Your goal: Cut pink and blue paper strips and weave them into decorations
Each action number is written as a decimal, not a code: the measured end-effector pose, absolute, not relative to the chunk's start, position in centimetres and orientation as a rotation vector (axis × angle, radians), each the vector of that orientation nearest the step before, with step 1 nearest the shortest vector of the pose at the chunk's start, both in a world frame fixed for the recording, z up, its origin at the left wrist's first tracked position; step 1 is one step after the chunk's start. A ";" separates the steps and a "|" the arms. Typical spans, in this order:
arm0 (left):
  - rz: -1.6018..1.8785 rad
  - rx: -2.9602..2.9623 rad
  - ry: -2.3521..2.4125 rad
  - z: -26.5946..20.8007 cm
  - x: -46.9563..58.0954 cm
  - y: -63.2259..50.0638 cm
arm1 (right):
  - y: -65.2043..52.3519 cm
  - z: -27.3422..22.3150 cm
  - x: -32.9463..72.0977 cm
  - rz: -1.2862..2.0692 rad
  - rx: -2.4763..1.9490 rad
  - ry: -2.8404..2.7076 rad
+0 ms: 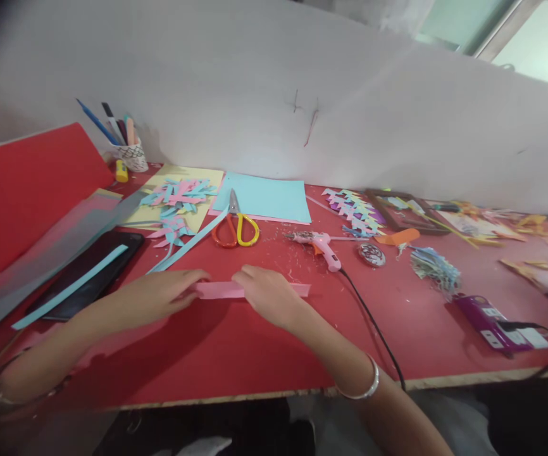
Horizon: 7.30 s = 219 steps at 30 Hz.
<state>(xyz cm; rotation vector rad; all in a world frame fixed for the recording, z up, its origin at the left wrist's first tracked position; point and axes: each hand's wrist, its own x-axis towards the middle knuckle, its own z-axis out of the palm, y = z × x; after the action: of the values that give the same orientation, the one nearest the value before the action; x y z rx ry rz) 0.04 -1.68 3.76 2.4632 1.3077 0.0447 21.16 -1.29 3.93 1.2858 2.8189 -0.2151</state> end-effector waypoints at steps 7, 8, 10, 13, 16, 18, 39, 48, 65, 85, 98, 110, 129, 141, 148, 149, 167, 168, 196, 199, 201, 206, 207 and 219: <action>0.041 2.326 1.192 4.2 0.6 -1.8 | -1.5 4.0 20.3 -0.070 1.217 2.924; 0.048 2.338 1.215 4.2 0.6 -1.8 | -1.5 3.9 20.5 -0.072 1.232 2.919; 0.057 2.388 1.248 4.1 0.5 -1.9 | -1.5 3.8 20.8 -0.120 1.254 2.926; 0.012 2.490 1.319 4.1 0.5 -2.2 | -1.7 3.5 21.2 -0.268 1.311 2.971; -0.100 2.577 1.417 4.4 1.0 -2.5 | -1.8 3.4 21.0 -0.399 1.370 2.990; -0.156 2.618 1.441 4.5 1.4 -2.7 | -1.9 3.3 20.7 -0.467 1.381 2.994; -0.085 2.806 1.303 4.2 1.5 -2.3 | -2.1 3.4 20.0 -1.085 1.607 2.803; -0.052 2.694 1.291 3.4 1.8 -2.4 | -2.3 3.7 19.4 -0.892 1.504 2.922; 0.315 2.006 1.167 3.4 -3.1 -3.0 | -3.0 3.9 23.3 -0.864 1.661 2.827; 0.226 2.430 1.251 4.7 -0.2 -3.9 | -3.5 4.3 21.0 -0.538 1.362 2.976; 0.478 2.935 1.320 2.7 -2.2 -3.1 | -3.0 5.5 23.8 -1.254 1.434 2.828; 0.217 2.846 1.354 1.7 -2.4 -4.5 | -2.5 4.4 28.8 -0.757 1.613 2.469; -0.066 3.010 1.278 0.2 -1.1 -3.2 | 0.2 4.7 17.6 -0.688 1.266 2.673; -0.089 2.935 1.465 0.0 -0.3 -4.4 | 3.5 2.7 15.2 -0.831 1.316 2.762; -0.042 2.822 1.527 0.6 1.1 -3.2 | 3.5 2.6 17.4 -0.912 1.514 2.758; -0.023 2.802 1.529 0.7 1.4 -2.9 | 3.5 2.5 17.9 -0.887 1.581 2.751; 0.205 2.691 1.532 0.1 5.7 0.7 | 4.2 0.3 20.6 -0.450 2.144 2.636; 0.214 2.693 1.528 0.0 5.7 0.7 | 4.2 0.2 20.7 -0.451 2.156 2.633; 0.152 2.820 1.522 -0.1 6.6 -0.3 | 3.8 -0.8 21.4 -0.290 2.024 2.901; 0.131 2.800 1.531 0.0 6.7 -1.0 | 3.7 -0.7 21.5 -0.314 2.086 2.876; 0.106 2.783 1.549 0.1 6.7 -1.5 | 3.6 -0.7 21.4 -0.359 2.124 2.851; 0.112 2.760 1.546 0.3 6.6 -1.8 | 3.5 -0.6 21.1 -0.365 2.164 2.765; 0.127 2.762 1.538 0.3 6.6 -1.8 | 3.4 -0.6 21.0 -0.360 2.157 2.758; 0.129 2.754 1.548 0.3 6.8 -1.7 | 2.9 -0.5 21.1 -0.324 2.161 2.740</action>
<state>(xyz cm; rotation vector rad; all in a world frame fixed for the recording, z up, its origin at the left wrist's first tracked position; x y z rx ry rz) 6.81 -1.69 0.29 2.7535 1.5485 0.1286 21.06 2.86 -0.50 2.1613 2.7398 -0.3236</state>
